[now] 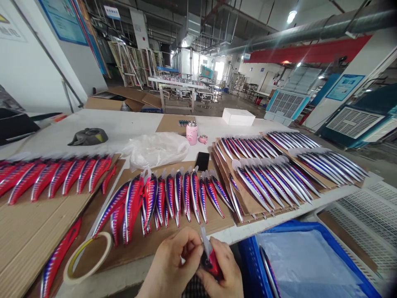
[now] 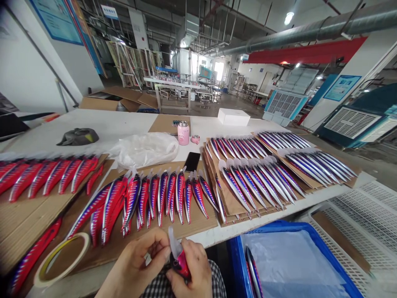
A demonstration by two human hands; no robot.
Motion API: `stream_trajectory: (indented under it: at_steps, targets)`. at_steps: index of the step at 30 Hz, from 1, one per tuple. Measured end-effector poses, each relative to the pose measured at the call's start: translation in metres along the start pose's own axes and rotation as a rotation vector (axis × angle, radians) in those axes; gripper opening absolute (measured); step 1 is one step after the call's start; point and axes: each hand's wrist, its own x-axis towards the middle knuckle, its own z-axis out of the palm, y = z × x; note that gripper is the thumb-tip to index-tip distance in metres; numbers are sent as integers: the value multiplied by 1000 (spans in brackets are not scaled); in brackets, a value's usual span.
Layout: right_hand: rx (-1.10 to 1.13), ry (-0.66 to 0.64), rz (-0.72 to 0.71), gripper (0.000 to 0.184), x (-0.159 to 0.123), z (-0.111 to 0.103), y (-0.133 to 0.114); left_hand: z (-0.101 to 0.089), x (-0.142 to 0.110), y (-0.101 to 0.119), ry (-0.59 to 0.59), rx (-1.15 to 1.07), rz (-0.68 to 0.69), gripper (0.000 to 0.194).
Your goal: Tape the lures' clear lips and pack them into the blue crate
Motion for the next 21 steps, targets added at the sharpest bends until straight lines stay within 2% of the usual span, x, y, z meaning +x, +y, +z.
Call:
stream_trajectory:
  at_steps: [3, 5, 12, 17, 21]
  targets:
    - [23, -73, -41, 74, 5, -6, 1, -2, -1, -4, -40, -44, 35, 13]
    - [53, -76, -26, 75, 6, -7, 0, -2, -3, -5, -32, -85, 63, 13]
    - [67, -35, -36, 70, 8, -5, -2, 2, -8, -9, 16, -74, 81, 10]
    - [148, 76, 18, 55, 5, 3, -4, 5, -9, -10, 40, -56, 120, 11]
    - [227, -83, 79, 62, 1, 4, -3, 9, -10, -18, 106, -86, 142, 7]
